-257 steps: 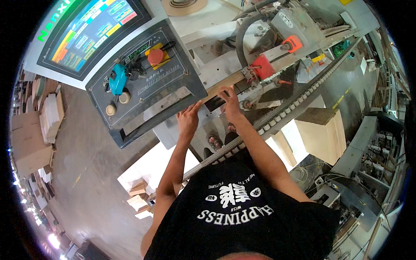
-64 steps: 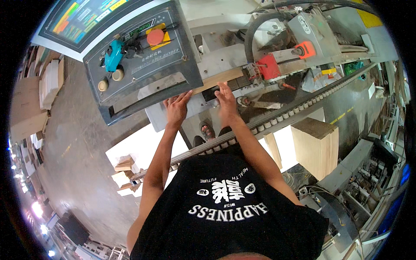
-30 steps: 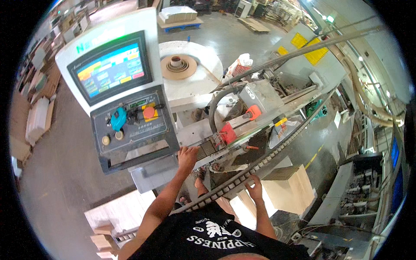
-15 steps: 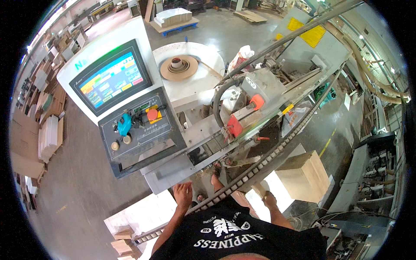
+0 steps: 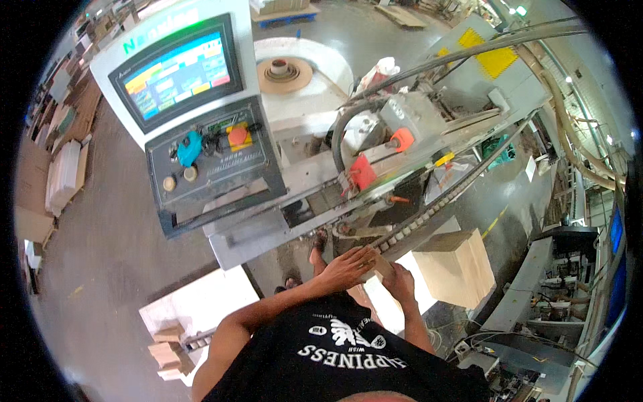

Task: The person operates a woodworking machine, feeding wooden planks into the conveyor belt one by one. They adjust the planks as they move through the machine and stack the processed pieces on a nearby surface.

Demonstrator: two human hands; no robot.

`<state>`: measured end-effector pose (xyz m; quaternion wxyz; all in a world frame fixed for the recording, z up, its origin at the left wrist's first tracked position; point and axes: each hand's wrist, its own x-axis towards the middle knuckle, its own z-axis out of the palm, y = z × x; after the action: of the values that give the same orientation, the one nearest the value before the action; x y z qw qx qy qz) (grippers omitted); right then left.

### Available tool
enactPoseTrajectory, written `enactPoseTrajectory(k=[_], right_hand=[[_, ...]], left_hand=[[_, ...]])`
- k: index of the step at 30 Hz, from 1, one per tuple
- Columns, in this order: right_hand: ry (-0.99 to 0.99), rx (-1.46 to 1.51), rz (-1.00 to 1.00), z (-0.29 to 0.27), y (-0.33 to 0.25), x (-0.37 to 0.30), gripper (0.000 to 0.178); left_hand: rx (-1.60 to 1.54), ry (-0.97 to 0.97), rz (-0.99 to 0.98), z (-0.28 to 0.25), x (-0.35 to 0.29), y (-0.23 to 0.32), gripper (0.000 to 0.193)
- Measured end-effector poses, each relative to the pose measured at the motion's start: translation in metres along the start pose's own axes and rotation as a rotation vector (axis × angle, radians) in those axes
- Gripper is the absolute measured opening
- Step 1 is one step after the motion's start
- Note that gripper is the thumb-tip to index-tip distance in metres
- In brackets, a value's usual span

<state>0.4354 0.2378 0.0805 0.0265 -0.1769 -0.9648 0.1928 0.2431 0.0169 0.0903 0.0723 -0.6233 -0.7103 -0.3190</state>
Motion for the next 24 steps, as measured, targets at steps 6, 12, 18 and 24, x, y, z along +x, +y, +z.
enactPoseTrajectory(k=[6, 12, 18, 24], right_hand=[[-0.113, 0.093, 0.038, 0.009, -0.071, 0.039, 0.067], [0.079, 0.033, -0.325, 0.034, -0.125, 0.082, 0.065], [0.100, 0.519, -0.062, 0.073, -0.141, 0.128, 0.061], [-0.245, 1.492, 0.196, 0.179, -0.150, 0.179, 0.076]], left_hand=[[-0.032, -0.078, -0.069, 0.004, -0.020, -0.026, 0.051], [0.066, 0.053, -0.312, -0.017, -0.112, -0.071, 0.042], [0.258, 0.125, -0.776, -0.064, -0.181, -0.121, 0.042], [0.341, 0.272, -0.847, -0.081, -0.153, -0.149, 0.032]])
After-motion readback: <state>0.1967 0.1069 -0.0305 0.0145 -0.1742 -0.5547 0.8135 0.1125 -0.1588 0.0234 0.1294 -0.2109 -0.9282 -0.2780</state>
